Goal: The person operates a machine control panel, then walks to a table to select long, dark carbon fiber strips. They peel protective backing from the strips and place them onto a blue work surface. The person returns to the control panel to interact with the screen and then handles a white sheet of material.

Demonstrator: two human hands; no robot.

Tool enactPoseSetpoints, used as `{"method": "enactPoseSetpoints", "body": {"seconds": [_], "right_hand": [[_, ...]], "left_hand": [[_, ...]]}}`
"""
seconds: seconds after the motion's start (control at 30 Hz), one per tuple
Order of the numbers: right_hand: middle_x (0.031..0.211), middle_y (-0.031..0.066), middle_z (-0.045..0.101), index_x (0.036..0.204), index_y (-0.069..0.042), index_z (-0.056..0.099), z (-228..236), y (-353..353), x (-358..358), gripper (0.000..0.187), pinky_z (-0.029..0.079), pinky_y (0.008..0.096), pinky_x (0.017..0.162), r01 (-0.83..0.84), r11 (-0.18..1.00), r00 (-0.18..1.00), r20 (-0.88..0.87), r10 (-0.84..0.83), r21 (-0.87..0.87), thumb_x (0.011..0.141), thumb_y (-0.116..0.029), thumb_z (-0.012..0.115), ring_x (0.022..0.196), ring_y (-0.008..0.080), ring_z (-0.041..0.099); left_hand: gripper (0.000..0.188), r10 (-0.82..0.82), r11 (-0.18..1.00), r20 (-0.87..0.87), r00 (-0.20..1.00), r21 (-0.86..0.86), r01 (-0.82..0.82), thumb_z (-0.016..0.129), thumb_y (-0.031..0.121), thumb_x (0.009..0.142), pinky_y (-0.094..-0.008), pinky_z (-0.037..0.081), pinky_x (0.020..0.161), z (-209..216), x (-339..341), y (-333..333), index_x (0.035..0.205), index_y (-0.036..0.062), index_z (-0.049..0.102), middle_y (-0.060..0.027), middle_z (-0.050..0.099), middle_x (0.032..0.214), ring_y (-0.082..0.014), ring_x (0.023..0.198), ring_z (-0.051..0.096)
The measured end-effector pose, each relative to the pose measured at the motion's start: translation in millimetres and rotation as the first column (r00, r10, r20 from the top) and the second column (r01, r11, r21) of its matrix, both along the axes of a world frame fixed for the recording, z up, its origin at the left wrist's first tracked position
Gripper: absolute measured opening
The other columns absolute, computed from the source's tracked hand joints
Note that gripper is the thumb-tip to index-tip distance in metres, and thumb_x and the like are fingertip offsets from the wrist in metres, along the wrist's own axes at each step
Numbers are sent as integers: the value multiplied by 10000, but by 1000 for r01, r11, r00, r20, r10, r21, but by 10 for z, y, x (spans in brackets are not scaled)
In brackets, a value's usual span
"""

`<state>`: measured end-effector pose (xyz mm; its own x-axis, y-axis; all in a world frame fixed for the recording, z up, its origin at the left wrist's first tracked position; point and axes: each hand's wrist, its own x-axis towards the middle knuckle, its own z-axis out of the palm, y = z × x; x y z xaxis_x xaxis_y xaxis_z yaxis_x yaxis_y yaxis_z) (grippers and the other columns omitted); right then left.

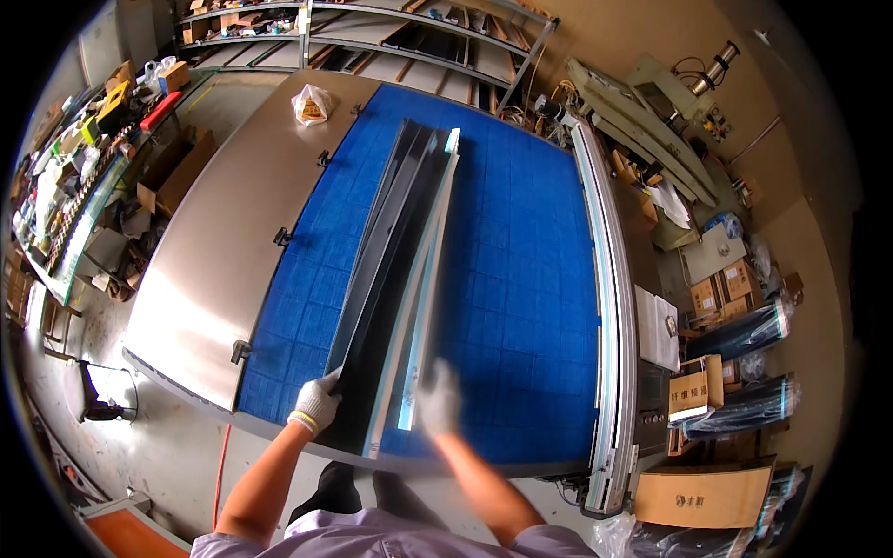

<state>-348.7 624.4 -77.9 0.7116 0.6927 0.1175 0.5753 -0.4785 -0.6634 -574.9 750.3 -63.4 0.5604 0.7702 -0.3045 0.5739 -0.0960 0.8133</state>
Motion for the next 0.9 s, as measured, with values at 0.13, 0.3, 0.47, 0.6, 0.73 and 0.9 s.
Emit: {"method": "enactPoseSetpoints", "body": {"seconds": [0.13,0.3,0.47,0.6,0.73,0.9], "right_hand": [[1580,117,298,1565,-281,281,1093,911,519,1003,331,567,1153,-562,803,537,651,537,-199,725,-263,830,1414,365,368],[1079,66,688,1155,-114,706,1432,1255,1099,322,455,456,1024,-725,679,313,823,474,-116,848,-178,630,1064,258,620],[1058,90,663,1041,-65,695,515,311,980,232,497,420,877,-777,610,372,671,641,-152,829,-118,618,979,271,624],[1130,113,650,1046,-39,681,-441,-437,779,238,490,429,965,-686,727,631,478,611,-24,842,-120,590,1060,277,619],[1078,96,645,1005,-43,675,-604,-530,272,209,508,416,930,-742,669,630,397,667,54,835,-140,601,1041,271,615],[923,80,599,966,-51,655,-878,-541,809,198,521,398,785,-704,686,503,554,664,-184,821,-179,614,915,251,595]], "left_hand": [[544,-18,917,-249,968,381,116,536,27,859,-480,548,713,700,-176,43,1381,173,588,-228,703,929,-402,792,694],[464,76,602,-359,930,760,245,526,69,897,-414,556,910,1202,-214,-17,1340,172,615,-122,675,1265,-301,1081,688],[493,10,388,-394,919,848,360,545,134,869,-457,419,1088,88,-797,-423,1360,141,578,-57,597,1354,-285,1293,533],[588,205,652,-630,749,658,375,524,95,874,-517,299,1168,-318,-311,-1096,1458,91,462,-127,413,1522,-371,1405,380],[468,6,679,-471,882,649,342,521,145,886,-490,351,1136,-475,832,-1460,1343,54,565,-143,532,1424,-347,1334,477],[313,110,714,-358,927,678,177,518,128,880,-432,477,1018,-814,1114,-1393,1159,50,639,-119,631,1304,-299,1201,608]]}}
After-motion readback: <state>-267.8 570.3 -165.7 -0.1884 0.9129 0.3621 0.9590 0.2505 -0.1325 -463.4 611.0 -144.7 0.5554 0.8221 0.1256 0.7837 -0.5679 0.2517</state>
